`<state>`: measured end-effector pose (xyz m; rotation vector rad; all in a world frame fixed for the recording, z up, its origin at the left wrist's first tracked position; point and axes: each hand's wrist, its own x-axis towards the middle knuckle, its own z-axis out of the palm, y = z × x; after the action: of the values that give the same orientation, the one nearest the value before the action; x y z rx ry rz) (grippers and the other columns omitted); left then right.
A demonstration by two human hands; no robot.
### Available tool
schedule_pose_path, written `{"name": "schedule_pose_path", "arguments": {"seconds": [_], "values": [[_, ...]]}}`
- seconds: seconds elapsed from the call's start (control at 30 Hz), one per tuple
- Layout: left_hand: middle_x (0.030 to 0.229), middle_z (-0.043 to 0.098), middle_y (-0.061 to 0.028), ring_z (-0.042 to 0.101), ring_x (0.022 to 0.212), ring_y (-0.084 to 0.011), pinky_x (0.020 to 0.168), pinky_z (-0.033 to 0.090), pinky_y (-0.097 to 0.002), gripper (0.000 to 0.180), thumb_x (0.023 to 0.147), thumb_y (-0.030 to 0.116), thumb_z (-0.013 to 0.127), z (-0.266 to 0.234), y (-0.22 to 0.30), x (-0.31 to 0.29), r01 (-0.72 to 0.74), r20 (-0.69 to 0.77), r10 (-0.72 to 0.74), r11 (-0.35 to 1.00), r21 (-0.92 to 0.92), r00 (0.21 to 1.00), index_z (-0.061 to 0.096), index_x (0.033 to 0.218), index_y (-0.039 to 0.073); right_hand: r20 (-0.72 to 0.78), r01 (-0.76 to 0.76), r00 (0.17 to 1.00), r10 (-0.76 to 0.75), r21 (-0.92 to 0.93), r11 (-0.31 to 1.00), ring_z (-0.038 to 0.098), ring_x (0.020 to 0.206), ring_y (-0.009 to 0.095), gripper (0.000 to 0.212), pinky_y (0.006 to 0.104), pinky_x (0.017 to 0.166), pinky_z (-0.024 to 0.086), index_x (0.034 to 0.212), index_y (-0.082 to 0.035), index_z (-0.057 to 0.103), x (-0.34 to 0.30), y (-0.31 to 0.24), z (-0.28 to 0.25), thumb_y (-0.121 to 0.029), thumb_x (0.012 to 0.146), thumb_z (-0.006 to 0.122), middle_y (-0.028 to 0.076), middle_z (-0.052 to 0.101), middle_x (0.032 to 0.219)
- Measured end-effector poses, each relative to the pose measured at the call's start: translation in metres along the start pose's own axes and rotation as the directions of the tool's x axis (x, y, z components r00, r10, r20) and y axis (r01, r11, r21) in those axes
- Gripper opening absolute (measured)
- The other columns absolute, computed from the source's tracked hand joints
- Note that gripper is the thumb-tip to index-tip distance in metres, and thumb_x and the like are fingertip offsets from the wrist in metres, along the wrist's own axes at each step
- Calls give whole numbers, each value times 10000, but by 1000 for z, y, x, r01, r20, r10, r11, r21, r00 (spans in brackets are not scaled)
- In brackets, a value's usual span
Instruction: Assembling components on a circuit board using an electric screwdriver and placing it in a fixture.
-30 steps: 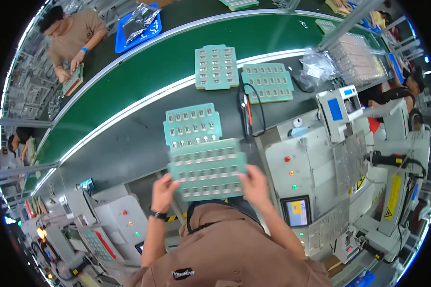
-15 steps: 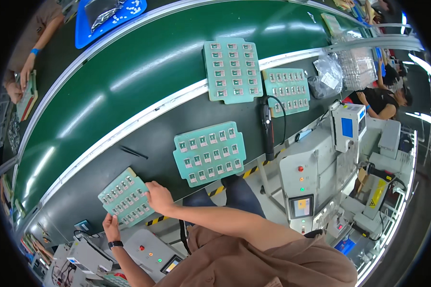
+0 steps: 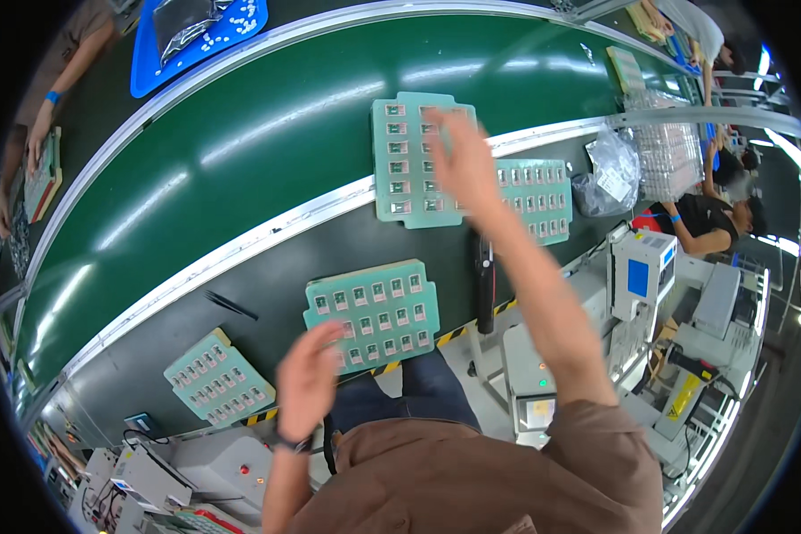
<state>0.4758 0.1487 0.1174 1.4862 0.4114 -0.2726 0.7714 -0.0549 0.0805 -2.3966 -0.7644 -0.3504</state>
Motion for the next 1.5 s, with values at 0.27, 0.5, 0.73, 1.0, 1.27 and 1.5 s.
{"name": "schedule_pose_path", "arguments": {"seconds": [0.27,0.5,0.73,1.0,1.27,1.5], "values": [[1185,565,-133,566,1124,-272,993,455,-366,240,959,79,516,191,-23,173,276,66,-424,457,-846,903,484,1179,-12,751,-123,659,-53,178,976,639,939,207,293,333,836,501,1118,-60,669,110,149,24,-217,883,590,89,695,1029],[1167,602,-29,595,1027,-170,926,466,-350,339,936,119,609,224,-47,193,-15,-319,-388,616,-788,865,497,1255,100,860,-66,493,-130,186,980,664,864,236,274,383,754,511,993,-87,726,120,146,20,-93,761,581,123,714,928],[1180,618,-54,596,1045,-179,941,467,-383,294,950,120,584,194,-21,173,-152,-419,-160,772,-618,894,530,1237,84,693,-245,705,-149,436,866,661,805,176,239,340,739,514,985,-28,726,109,141,-28,-95,778,628,117,718,887],[1221,572,-115,570,1037,-167,914,447,-321,418,955,95,538,116,75,50,-135,-188,118,987,-84,975,439,1334,-51,272,-356,932,238,567,743,525,578,160,155,367,558,439,856,26,648,-48,58,-150,-115,794,633,122,591,640],[1034,630,-49,562,907,-98,822,427,-238,294,891,42,594,186,63,-42,-34,389,-28,988,152,921,556,1170,-44,55,-689,433,900,664,291,588,739,158,233,314,707,478,1041,12,631,-341,-68,-281,-91,838,582,119,628,818],[800,574,22,482,709,-51,633,400,-212,154,889,43,590,343,12,-119,-180,785,-185,919,352,591,594,1024,-31,-119,-673,18,993,733,99,595,888,94,263,264,808,472,1142,22,632,-576,-133,-358,-55,902,558,40,676,947]]}}
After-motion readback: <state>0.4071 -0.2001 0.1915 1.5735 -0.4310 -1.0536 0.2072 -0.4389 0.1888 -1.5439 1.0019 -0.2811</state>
